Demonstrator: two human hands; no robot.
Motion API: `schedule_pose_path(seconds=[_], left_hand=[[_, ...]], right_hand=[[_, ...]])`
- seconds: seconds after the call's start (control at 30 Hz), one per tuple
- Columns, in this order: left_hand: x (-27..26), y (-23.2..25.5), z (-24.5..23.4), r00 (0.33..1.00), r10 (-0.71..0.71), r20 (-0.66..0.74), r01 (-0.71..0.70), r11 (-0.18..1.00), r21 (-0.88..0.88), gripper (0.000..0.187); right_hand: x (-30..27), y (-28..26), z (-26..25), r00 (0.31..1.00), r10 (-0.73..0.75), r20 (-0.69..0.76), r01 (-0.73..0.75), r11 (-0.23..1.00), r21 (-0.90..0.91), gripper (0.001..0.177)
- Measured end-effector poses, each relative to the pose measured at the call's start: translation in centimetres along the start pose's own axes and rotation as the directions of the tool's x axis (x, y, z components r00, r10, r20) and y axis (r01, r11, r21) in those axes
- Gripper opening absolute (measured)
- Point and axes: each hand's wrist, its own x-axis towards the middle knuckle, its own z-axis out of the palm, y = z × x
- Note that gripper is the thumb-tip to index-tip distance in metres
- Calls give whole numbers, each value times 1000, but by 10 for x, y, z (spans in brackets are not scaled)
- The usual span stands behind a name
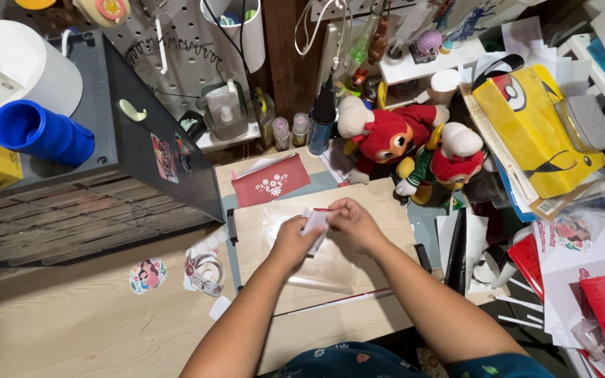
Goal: The person places small paper cutouts and stickers into a clear plastic bag and then seals the bag using adhesive tape at a desk.
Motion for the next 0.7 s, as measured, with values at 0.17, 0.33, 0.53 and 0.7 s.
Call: schedule_pose_path(seconds=[0.17,0.33,0.53,0.7], left_hand=[[-10,36,-19,992,-94,-88,90,995,-51,42],[-46,119,-55,985,-116,-125,86,971,-225,79],[5,21,-31,975,-16,-220,-11,992,-122,40],[17,-19,-23,961,32,-274,-64,992,-111,33]], right_hand=[[47,-24,-23,975,-205,-89,99,753,-651,22],[95,-32,-18,971,-239,-25,107,525,-844,49],[177,9,-28,999,-34,-38,-36,59,-998,51],[185,-7,-14,973,113,-200,-215,138,-967,46]])
